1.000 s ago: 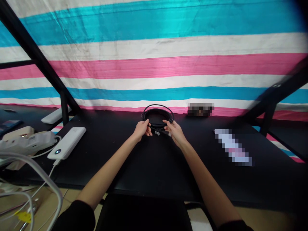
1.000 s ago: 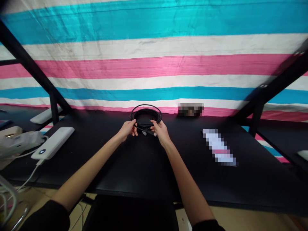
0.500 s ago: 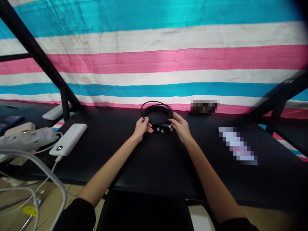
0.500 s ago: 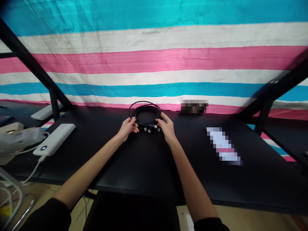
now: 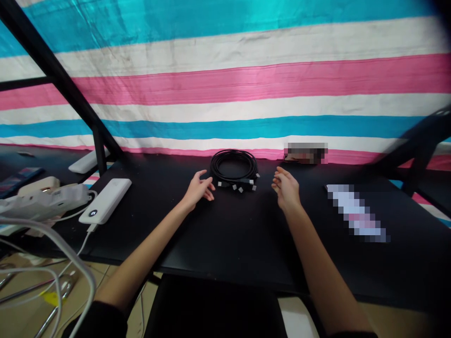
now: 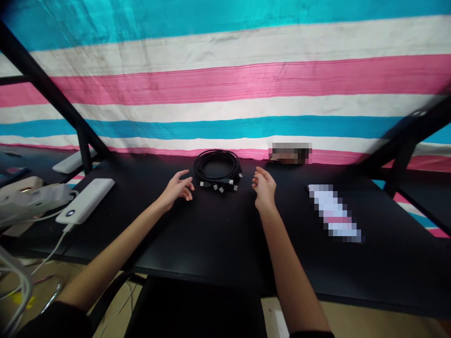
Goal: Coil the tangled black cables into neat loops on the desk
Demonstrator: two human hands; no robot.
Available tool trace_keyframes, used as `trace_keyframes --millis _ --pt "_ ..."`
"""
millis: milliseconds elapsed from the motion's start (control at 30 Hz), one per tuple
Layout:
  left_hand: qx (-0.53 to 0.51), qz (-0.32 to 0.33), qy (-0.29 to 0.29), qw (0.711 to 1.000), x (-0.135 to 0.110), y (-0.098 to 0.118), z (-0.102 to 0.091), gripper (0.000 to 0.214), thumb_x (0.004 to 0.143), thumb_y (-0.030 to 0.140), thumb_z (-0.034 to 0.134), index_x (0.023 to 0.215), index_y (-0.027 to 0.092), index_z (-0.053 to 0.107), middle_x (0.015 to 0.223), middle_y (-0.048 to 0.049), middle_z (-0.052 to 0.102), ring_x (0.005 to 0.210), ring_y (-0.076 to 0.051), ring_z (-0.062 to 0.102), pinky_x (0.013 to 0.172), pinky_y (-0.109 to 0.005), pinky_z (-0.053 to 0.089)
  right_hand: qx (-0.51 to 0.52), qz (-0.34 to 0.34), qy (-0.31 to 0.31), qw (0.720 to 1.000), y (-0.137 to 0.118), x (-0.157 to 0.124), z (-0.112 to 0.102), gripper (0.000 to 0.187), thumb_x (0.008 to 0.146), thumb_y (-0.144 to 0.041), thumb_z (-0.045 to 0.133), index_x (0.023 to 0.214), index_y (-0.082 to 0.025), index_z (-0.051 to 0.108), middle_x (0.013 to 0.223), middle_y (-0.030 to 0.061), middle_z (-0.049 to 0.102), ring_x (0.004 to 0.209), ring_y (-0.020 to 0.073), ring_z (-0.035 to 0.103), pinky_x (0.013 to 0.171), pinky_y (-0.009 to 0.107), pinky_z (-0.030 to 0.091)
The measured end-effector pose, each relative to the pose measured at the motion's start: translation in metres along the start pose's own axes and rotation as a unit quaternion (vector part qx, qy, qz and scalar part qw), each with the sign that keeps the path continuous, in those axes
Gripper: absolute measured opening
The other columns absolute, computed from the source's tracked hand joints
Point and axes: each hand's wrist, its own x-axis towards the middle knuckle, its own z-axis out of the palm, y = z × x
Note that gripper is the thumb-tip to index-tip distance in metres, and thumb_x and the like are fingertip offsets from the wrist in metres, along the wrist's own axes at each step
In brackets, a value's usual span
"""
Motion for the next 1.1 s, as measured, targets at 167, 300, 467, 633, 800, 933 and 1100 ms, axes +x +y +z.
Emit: trace_keyframes --millis 167,300,467,633,800,933,1100 --pt "0.184 0.025 0.004 0.983 -0.021 -0.015 -0.034 0.024 0.087 0.03 0.05 0.107 0.018 0.056 0.064 0.0022 0.059 0.043 -0.011 0.055 0.045 -0.022 0.041 -0.08 -0.005 -0.031 0.996 -0.004 -0.001 -0.006 0.027 0.069 -0.023 0.054 0.093 -0.02 0.065 0.08 0.0016 0.063 0.058 0.0089 0.057 0.045 0.018 0.042" --pt "0.337 0.051 0.048 0.939 -0.033 -0.029 -0.046 0.014 0.084 0.031 0.052 0.08 0.021 0.061 0.065 -0.0011 0.058 0.063 -0.018 0.059 0.058 -0.026 0.041 -0.194 -0.016 -0.066 0.979 -0.001 -0.003 -0.012 0.015 0.065 -0.02 0.06 0.078 -0.02 0.068 0.067 0.001 0.064 0.055 0.0122 0.059 0.045 0.02 0.042" --pt "0.444 0.077 0.036 0.892 -0.034 -0.032 -0.041 0.012 0.085 0.03 0.05 0.081 0.022 0.058 0.078 -0.0043 0.062 0.083 -0.023 0.059 0.064 -0.028 0.038 -0.315 -0.026 -0.082 0.945 0.005 -0.004 -0.019 0.01 0.06 -0.015 0.067 0.066 -0.022 0.07 0.065 0.0012 0.067 0.049 0.0125 0.056 0.046 0.025 0.044" --pt "0.489 0.052 0.01 0.87 -0.029 -0.024 -0.038 0.02 0.089 0.036 0.044 0.079 0.022 0.054 0.074 -0.0031 0.061 0.075 -0.021 0.059 0.059 -0.027 0.033 -0.369 -0.041 -0.105 0.922 0.005 -0.004 -0.019 0.011 0.062 -0.018 0.068 0.07 -0.022 0.073 0.07 0.0021 0.07 0.049 0.0125 0.057 0.043 0.025 0.045" --pt "0.51 0.036 -0.012 0.859 -0.028 -0.02 -0.04 0.021 0.09 0.039 0.043 0.081 0.023 0.053 0.075 -0.0028 0.062 0.071 -0.02 0.059 0.056 -0.026 0.03 -0.401 -0.052 -0.113 0.907 0.002 -0.006 -0.019 0.011 0.065 -0.02 0.067 0.073 -0.022 0.074 0.072 0.0024 0.07 0.047 0.0116 0.057 0.041 0.023 0.044" --pt "0.521 0.038 -0.022 0.852 -0.029 -0.02 -0.039 0.021 0.091 0.039 0.042 0.083 0.023 0.051 0.081 -0.0037 0.065 0.076 -0.02 0.061 0.058 -0.025 0.032 -0.431 -0.052 -0.119 0.893 0.0 -0.008 -0.018 0.013 0.068 -0.02 0.065 0.077 -0.022 0.073 0.077 0.0027 0.071 0.049 0.0118 0.058 0.043 0.023 0.045" --pt "0.531 0.04 -0.026 0.846 -0.029 -0.021 -0.039 0.02 0.092 0.038 0.04 0.084 0.022 0.05 0.089 -0.0046 0.066 0.083 -0.021 0.062 0.06 -0.026 0.035 -0.474 -0.039 -0.132 0.87 -0.002 -0.009 -0.017 0.017 0.072 -0.024 0.062 0.086 -0.023 0.072 0.086 0.002 0.071 0.06 0.0146 0.063 0.049 0.024 0.048"
